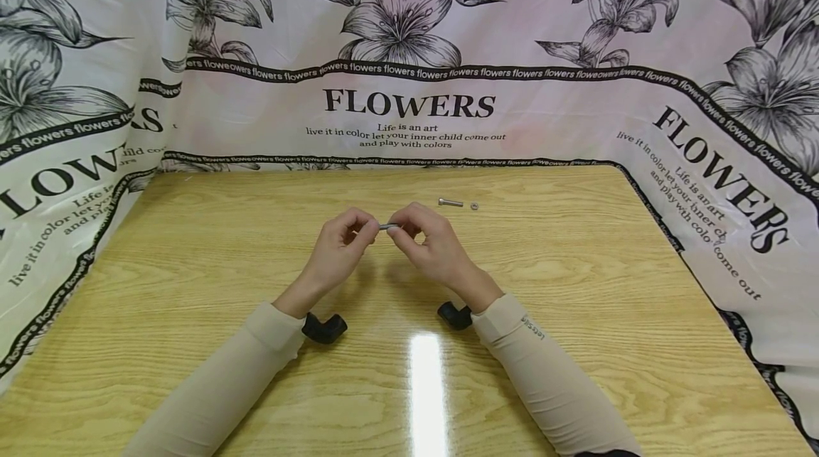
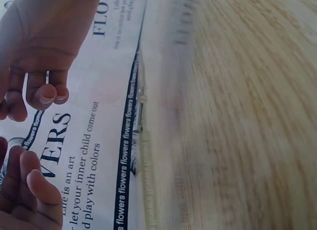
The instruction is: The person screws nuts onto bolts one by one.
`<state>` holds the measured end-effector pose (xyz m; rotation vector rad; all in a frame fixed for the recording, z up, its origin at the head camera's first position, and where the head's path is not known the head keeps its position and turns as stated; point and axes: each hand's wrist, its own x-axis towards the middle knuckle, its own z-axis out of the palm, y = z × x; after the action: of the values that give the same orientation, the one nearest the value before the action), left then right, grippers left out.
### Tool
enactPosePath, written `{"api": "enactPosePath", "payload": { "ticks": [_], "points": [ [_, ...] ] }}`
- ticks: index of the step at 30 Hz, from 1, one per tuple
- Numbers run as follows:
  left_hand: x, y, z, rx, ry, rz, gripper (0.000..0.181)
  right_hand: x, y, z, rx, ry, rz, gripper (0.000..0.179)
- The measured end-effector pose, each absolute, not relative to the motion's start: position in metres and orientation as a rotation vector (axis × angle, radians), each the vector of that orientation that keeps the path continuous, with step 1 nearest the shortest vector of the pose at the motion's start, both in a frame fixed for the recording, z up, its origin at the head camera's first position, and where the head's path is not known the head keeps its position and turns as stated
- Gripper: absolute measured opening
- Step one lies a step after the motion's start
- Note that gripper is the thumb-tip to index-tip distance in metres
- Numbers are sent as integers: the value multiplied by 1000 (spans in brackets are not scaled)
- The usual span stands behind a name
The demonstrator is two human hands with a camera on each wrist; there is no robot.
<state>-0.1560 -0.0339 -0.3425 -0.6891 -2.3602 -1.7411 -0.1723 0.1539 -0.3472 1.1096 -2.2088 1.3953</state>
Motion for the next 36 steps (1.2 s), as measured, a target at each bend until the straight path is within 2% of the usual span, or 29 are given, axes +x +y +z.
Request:
{"api": "enactPosePath", "payload": {
  "ticks": [6,12,17,24,29,36],
  "points": [
    [-165,-33,-354,-789,-2231,-1779,23,-173,154,-347,1113,-2202,1386,9],
    [-179,-34,-377,-848,-2201,-1742,19,-173,154,-348,1119,-2194,1389,9],
    [-180,-35,-378,-830,-2260,-1708,11,-172,154,-347,1113,-2192,1385,12],
    [-179,-36,-377,-742,-2374,-1657,22,-173,154,-348,1118,-2186,1385,8],
    [-179,-36,-377,-734,-2349,-1713,16,-172,154,-348,1101,-2204,1386,11],
    [-180,-35,-377,-820,-2213,-1733,21,-171,154,-346,1088,-2221,1389,10]
  ]
}}
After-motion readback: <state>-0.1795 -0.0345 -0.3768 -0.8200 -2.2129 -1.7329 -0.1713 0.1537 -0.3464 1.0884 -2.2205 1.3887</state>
